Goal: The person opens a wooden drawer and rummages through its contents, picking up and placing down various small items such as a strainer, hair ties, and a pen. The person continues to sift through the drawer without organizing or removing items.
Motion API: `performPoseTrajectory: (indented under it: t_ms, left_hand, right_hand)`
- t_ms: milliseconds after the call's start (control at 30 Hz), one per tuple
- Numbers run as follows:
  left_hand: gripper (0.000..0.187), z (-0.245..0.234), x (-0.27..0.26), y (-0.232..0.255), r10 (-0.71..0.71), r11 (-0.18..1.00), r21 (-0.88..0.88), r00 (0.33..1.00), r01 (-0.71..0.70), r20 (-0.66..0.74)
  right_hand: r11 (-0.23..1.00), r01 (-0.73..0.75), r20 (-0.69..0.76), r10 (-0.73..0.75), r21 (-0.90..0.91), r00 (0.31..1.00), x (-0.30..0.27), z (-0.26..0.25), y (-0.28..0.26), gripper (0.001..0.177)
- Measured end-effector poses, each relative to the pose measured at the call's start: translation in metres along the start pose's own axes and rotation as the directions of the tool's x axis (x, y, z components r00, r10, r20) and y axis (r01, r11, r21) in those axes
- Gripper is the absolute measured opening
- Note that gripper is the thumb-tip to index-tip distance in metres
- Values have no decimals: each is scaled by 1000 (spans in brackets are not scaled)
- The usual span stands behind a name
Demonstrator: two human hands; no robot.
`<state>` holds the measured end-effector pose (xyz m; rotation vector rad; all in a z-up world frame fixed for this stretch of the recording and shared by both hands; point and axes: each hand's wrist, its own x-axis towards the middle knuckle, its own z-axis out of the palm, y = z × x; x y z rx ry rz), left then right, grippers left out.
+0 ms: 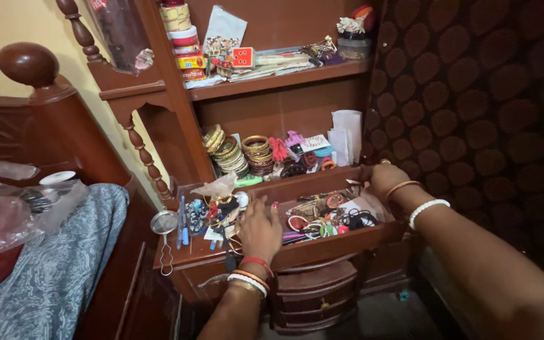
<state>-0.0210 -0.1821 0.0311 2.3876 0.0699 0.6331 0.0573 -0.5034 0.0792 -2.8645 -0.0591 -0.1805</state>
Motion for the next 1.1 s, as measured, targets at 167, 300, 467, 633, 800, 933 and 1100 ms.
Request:
performPoseTrajectory:
  t_ms: [167,300,467,633,800,933,1100]
  left_hand:
    - [46,-4,-1,3,-11,1000,-1,999,12,30]
    - [46,-8,-2,6,-10,1000,-5,999,10,31]
    - [46,-11,-2,10,-62,998,29,995,60,75]
    - [46,-9,-3,9,-51,999,-13,997,52,51]
    - [45,-6,-3,5,-21,1000,9,1000,21,21]
    - [45,-3,-3,4,-31,999,35,999,30,20]
    - [45,-3,-3,4,-10,999,33,1000,10,11]
  right_hand:
    - [970,34,29,-28,-239,999,3,-2,-9,46]
    - [957,57,12,-56,-285,998,2,-5,-18,47]
    - [963,57,108,-29,-263,994,10,-2,-11,39]
    - [975,21,23,-16,-219,1000,31,24,14,36]
    - [987,24,-16,-27,-156,999,48,35,29,52]
    - [991,49,6,-49,-123,999,46,21,29,44]
    - [999,19,-87,-16,36,996,26,-1,12,33]
